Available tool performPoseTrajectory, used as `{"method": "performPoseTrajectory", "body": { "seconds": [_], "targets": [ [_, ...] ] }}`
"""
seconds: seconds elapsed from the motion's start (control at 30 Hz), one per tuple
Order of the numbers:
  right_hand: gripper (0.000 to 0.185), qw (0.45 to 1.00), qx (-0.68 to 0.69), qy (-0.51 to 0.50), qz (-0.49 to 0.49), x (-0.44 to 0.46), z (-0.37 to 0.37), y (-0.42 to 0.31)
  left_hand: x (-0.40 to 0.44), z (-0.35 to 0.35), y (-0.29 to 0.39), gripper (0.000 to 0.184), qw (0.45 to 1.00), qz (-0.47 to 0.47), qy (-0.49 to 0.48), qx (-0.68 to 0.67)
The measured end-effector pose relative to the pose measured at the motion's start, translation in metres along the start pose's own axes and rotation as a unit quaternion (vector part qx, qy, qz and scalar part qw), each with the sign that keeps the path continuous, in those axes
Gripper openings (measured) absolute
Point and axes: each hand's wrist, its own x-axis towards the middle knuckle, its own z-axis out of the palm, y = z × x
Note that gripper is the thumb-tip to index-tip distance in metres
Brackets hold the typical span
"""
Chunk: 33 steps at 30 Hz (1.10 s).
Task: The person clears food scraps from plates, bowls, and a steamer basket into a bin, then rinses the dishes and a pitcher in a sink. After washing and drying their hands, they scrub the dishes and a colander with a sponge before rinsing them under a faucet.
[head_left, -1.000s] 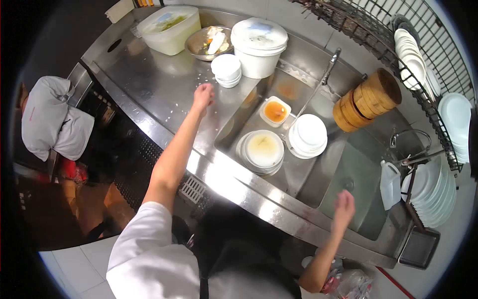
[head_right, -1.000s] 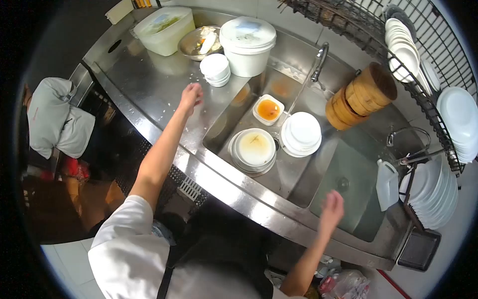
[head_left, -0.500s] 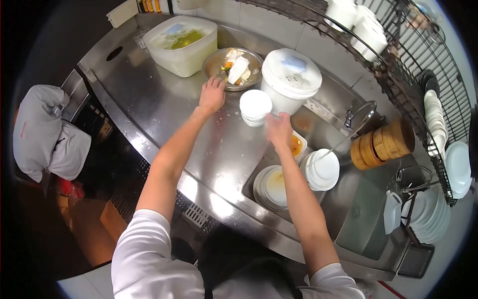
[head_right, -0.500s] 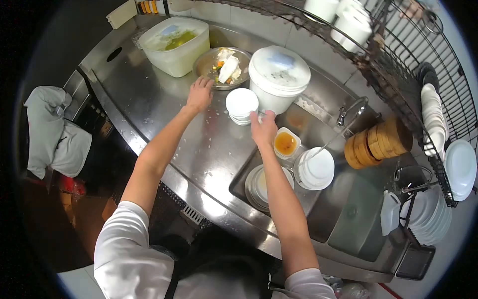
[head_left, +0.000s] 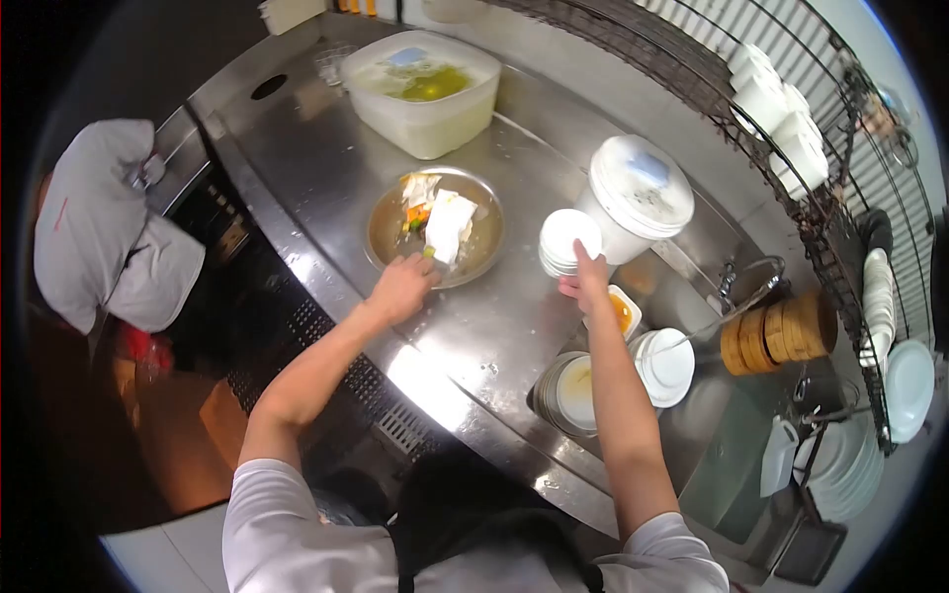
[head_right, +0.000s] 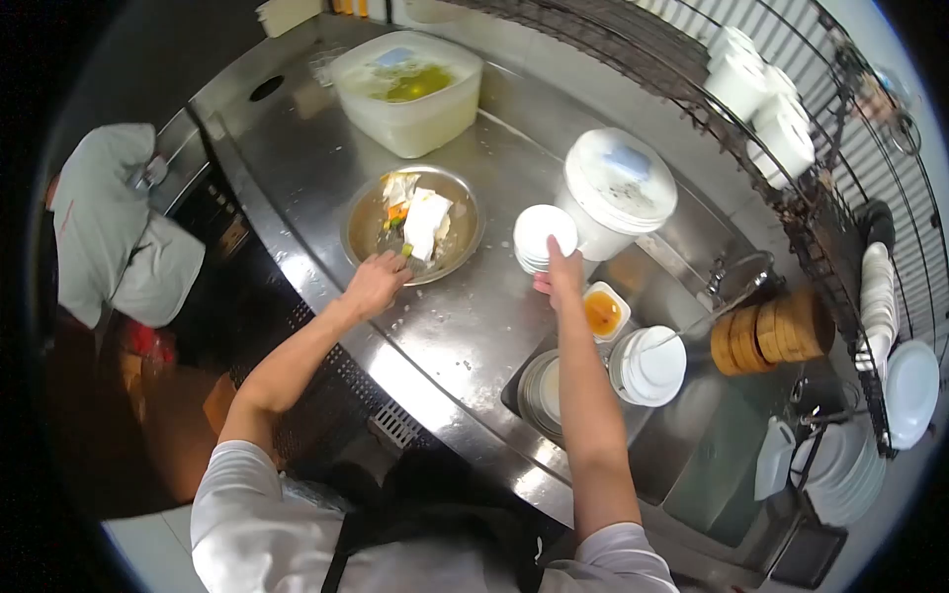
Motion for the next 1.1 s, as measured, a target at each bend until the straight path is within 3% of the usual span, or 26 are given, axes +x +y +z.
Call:
{"method": "performPoseTrajectory", "body": {
  "seconds": [0.1, 0.27, 0.47, 0.6, 0.7, 0.77, 0.8, 0.83, 0.87, 0.9, 0.93, 0.97, 1.03, 1.1],
  "targets": [
    [0.085, 0.998, 0.064, -0.016, -0.011, -0.026, -0.010, -0.003, -0.057, -0.036, 0.021, 0.012, 0.998, -0.067, 0.016, -0.008],
    [0.080, 0.990, 0.118, 0.070, -0.033, -0.069, -0.013, 0.055, -0.152, -0.072, 0.092, 0.013, 0.970, -0.224, 0.097, -0.017],
    [0.063, 0.988, -0.024, -0.102, -0.116, -0.121, 0.014, 0.141, -0.265, -0.047, 0.186, 0.018, 0.852, -0.468, 0.235, 0.011],
    [0.049, 0.931, -0.127, -0.127, -0.318, -0.106, 0.024, 0.194, -0.341, -0.030, 0.245, 0.013, 0.739, -0.596, 0.314, 0.028],
    [0.043, 0.911, -0.149, -0.128, -0.362, -0.133, 0.031, 0.194, -0.409, -0.010, 0.262, 0.013, 0.658, -0.644, 0.380, 0.086],
    [0.041, 0.894, -0.190, -0.114, -0.390, -0.138, 0.034, 0.192, -0.466, 0.007, 0.269, 0.016, 0.572, -0.722, 0.382, 0.076],
    [0.039, 0.885, -0.211, -0.105, -0.402, -0.140, 0.033, 0.192, -0.504, 0.031, 0.264, 0.020, 0.506, -0.732, 0.447, 0.092],
    [0.039, 0.880, -0.220, -0.104, -0.408, -0.143, 0.033, 0.190, -0.539, 0.045, 0.265, 0.022, 0.340, -0.808, 0.479, -0.039],
    [0.039, 0.875, -0.230, -0.105, -0.412, -0.147, 0.032, 0.188, -0.613, 0.111, 0.253, 0.031, 0.198, -0.698, 0.673, -0.147],
    [0.038, 0.871, -0.237, -0.109, -0.416, -0.149, 0.033, 0.189, -0.661, 0.127, 0.250, 0.038, 0.016, -0.583, 0.768, -0.263],
    [0.038, 0.855, -0.254, -0.102, -0.440, -0.138, 0.034, 0.194, -0.684, 0.108, 0.254, 0.043, -0.023, -0.456, 0.836, -0.304],
    [0.038, 0.847, -0.253, -0.109, -0.455, -0.114, 0.032, 0.202, -0.720, 0.116, 0.252, 0.041, 0.046, -0.409, 0.853, -0.320],
    [0.038, 0.833, -0.283, -0.101, -0.465, -0.126, 0.032, 0.197, -0.688, 0.050, 0.263, 0.042, 0.009, -0.446, 0.816, -0.369],
    [0.037, 0.821, -0.317, -0.060, -0.471, -0.131, 0.037, 0.195, -0.701, 0.058, 0.254, 0.039, 0.117, -0.435, 0.795, -0.406]
  ]
}}
